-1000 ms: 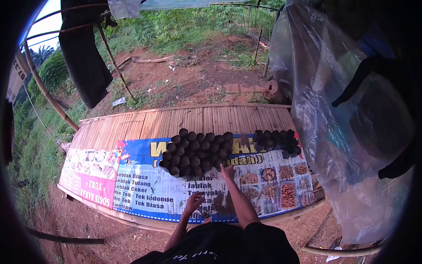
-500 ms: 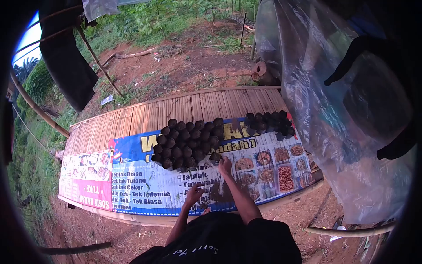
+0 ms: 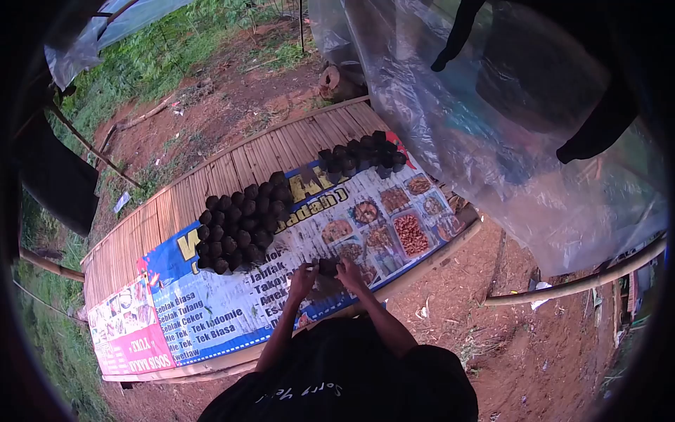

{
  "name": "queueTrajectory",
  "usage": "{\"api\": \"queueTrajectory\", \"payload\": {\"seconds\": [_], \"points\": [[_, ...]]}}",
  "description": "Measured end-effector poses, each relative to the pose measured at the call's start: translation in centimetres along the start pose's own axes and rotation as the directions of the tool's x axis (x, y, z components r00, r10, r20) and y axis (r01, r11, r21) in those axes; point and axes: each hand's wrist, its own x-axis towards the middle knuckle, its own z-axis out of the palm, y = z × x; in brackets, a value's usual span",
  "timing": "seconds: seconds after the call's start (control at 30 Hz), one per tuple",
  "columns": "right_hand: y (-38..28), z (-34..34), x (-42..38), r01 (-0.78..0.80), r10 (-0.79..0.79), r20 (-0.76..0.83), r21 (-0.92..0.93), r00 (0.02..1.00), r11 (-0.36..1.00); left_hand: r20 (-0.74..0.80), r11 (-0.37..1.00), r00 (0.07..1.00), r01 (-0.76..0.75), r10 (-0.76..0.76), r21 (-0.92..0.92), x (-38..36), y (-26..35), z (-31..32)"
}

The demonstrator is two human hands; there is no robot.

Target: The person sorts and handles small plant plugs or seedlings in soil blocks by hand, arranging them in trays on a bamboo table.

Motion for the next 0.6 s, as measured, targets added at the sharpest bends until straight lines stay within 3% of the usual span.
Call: {"api": "queueTrajectory", "payload": {"seconds": [0.17,0.23,0.27,0.3,0.33,0.37,0.4,0.43,0.5,0.53,0.6], "points": [[1.0,-2.0,0.3,-0.044,0.044,0.026,-0.015,0.999,0.999,0.002,0.999,1.000,0.024,-0.024,0.024,0.6,1.9,2.3],[-1.4,-3.4,0.1,-0.013,0.028,0.122,-0.119,0.992,0.993,-0.020,0.995,0.996,0.088,-0.088,0.039,0.9,1.7,3.2],[-4.4,-4.7,-0.2,-0.196,0.213,0.140,-0.130,0.967,0.972,-0.063,0.991,0.994,0.094,-0.088,0.094,0.9,2.2,3.1],[-3.7,-4.8,0.8,-0.187,0.205,0.141,-0.132,0.968,0.973,-0.108,0.984,0.990,0.104,-0.089,0.147,0.7,2.8,3.0],[-1.3,-4.6,2.1,0.074,-0.082,-0.029,-0.201,0.996,0.977,-0.144,0.981,0.984,0.123,-0.101,0.147,0.4,3.6,2.8],[0.0,-4.7,3.0,0.311,-0.372,-0.170,-0.304,0.913,0.901,-0.153,0.982,0.983,0.125,-0.103,0.144,0.2,4.3,2.7],[0.0,-5.5,3.8,0.198,-0.261,-0.176,-0.307,0.949,0.931,-0.175,0.983,0.979,0.131,-0.108,0.128,0.2,4.7,2.6],[0.1,-6.0,4.3,0.204,-0.263,-0.169,-0.304,0.950,0.931,-0.196,0.984,0.974,0.138,-0.113,0.116,0.0,5.0,2.6],[0.3,-6.6,5.1,0.144,-0.353,-0.265,-0.580,0.898,0.802,-0.217,0.981,0.972,0.128,-0.095,0.144,-0.1,5.4,2.8],[0.4,-6.9,5.3,0.114,-0.285,-0.242,-0.544,0.928,0.832,-0.229,0.973,0.972,0.102,-0.054,0.206,0.0,5.3,3.1],[0.9,-7.3,5.7,0.153,-0.300,-0.186,-0.553,0.936,0.819,-0.191,0.958,0.982,0.045,0.010,0.282,0.3,4.5,3.4]]}}
